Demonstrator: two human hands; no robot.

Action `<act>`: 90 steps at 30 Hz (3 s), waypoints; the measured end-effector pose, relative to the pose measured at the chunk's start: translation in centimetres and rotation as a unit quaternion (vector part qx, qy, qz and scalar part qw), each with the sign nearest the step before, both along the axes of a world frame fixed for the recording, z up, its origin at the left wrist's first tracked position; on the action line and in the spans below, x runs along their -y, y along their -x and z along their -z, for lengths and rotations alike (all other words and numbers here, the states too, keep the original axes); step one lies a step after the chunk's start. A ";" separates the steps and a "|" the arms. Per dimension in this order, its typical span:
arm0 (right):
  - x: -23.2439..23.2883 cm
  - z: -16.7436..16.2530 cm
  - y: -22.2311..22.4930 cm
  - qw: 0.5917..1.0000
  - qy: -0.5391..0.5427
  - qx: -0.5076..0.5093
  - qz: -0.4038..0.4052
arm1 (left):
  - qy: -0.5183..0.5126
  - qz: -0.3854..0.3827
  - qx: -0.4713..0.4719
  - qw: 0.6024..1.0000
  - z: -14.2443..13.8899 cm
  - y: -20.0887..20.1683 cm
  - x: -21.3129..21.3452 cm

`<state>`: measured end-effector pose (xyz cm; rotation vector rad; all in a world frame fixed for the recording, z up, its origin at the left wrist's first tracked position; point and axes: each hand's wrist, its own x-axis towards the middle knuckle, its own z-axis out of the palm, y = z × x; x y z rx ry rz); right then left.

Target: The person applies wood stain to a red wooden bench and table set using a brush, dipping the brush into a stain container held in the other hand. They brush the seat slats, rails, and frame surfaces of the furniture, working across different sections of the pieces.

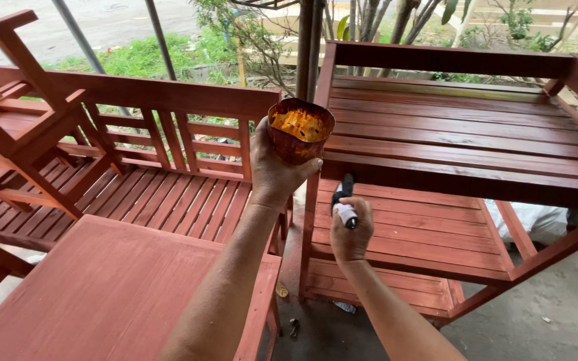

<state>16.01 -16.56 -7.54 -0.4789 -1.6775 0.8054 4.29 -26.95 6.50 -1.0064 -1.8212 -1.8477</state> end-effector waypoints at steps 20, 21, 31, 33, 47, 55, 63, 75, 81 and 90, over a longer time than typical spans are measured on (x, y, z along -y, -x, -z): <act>-2.9 -1.1 -2.1 0.996 -0.052 0.004 -0.073 | -0.012 0.012 -0.033 0.999 -0.3 -0.7 -1.6; -3.8 -1.3 -2.9 0.997 -0.052 0.010 -0.061 | -0.027 0.043 -0.020 0.998 -0.2 -0.8 -2.1; -13.3 -6.4 -12.3 0.999 -0.025 0.023 0.000 | -0.020 0.178 0.078 0.981 1.4 -5.6 -9.2; -14.1 -6.7 -12.8 0.999 -0.025 0.019 -0.045 | -0.019 0.163 0.072 0.984 1.0 -6.1 -10.3; -9.5 -4.4 -2.1 0.944 0.134 0.004 -0.303 | -0.068 -0.038 -0.022 0.997 -1.5 -3.3 -11.1; -12.9 -4.0 -5.3 0.960 0.111 -0.028 -0.255 | -0.045 -0.035 0.004 0.998 -0.1 -5.1 -13.3; -21.0 -2.4 -15.1 0.981 0.096 -0.059 -0.158 | -0.024 0.055 0.024 0.998 -0.4 -9.4 -19.3; -35.3 -3.5 -31.2 0.999 0.029 -0.001 0.043 | -0.044 0.099 -0.006 0.994 -0.1 -14.5 -26.7; -40.3 -4.9 -37.4 0.988 -0.054 0.060 0.135 | -0.028 0.084 -0.004 0.996 -0.1 -15.7 -27.3; -42.1 -12.8 -39.4 0.934 -0.240 0.208 0.163 | -0.030 0.085 -0.001 0.996 -0.6 -17.5 -28.3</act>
